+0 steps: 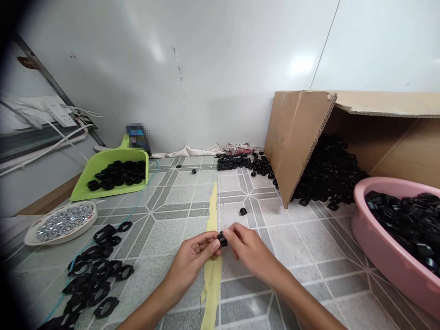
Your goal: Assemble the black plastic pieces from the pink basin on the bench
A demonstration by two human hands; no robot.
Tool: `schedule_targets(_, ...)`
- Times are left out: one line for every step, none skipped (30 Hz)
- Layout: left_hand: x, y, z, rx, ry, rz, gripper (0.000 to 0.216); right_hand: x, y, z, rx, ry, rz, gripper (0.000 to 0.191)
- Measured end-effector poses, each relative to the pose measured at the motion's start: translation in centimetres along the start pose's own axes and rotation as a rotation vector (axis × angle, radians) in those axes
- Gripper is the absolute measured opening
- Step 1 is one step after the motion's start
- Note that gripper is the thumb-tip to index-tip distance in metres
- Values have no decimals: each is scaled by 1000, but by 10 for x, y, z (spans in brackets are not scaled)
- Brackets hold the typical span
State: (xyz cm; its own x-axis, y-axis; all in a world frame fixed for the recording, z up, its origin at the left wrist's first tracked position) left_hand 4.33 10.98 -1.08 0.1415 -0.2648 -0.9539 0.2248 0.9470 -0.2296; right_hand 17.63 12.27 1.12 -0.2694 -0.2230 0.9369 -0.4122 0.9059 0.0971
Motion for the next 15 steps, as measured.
schedule_targets(-2,0,0,6,2,-2,34,6,1,0,37,20,-47,31)
schedule_targets(-4,0,1,17,5,1,33,13,1,-1,65,25,-101,31)
schedule_targets(-6,0,2,29,10,6,32,18,1,-2,79,17,-149,32)
schedule_targets(-7,0,2,37,15,11,32,22,1,-3,80,2,-178,30)
schedule_targets(-8,0,2,36,18,15,32,24,1,-4,68,-17,-187,26)
schedule_targets(-7,-1,2,31,21,16,32,23,1,-5,52,-34,-177,22)
schedule_targets(-6,-1,2,22,25,16,32,21,0,-4,36,-47,-154,20)
schedule_targets(-5,-2,3,17,32,15,32,19,-1,-3,19,-59,-124,21)
schedule_targets(-4,-2,3,12,41,17,32,15,-3,-2,3,-72,-93,25)
schedule_targets(-3,-3,4,9,55,24,32,12,-4,0,-10,-85,-65,30)
schedule_targets(-2,-3,5,9,71,35,32,10,-6,2,-20,-92,-38,35)
schedule_targets(-2,-4,7,13,87,47,32,7,-6,5,-30,-82,-15,39)
schedule_targets(-3,-5,9,19,100,61,31,5,-6,7,-38,-53,8,40)
schedule_targets(-4,-5,10,24,114,77,30,4,-6,9,-38,-11,31,41)
schedule_targets(-5,-6,11,20,130,96,28,4,-4,11,-31,34,46,39)
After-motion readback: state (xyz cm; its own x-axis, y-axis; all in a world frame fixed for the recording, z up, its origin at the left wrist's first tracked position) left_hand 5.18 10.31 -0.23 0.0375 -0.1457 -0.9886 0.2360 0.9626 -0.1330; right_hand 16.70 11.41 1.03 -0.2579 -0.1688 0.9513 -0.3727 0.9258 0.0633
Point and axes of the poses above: each hand's wrist, its own y-axis towards the middle knuckle, its own z-axis out of the palm, x = y × z, the point moved 9 cm from there along y, towards the middle knuckle, and after that the axes turned 8 degrees about -z, right-handed, at the moved point
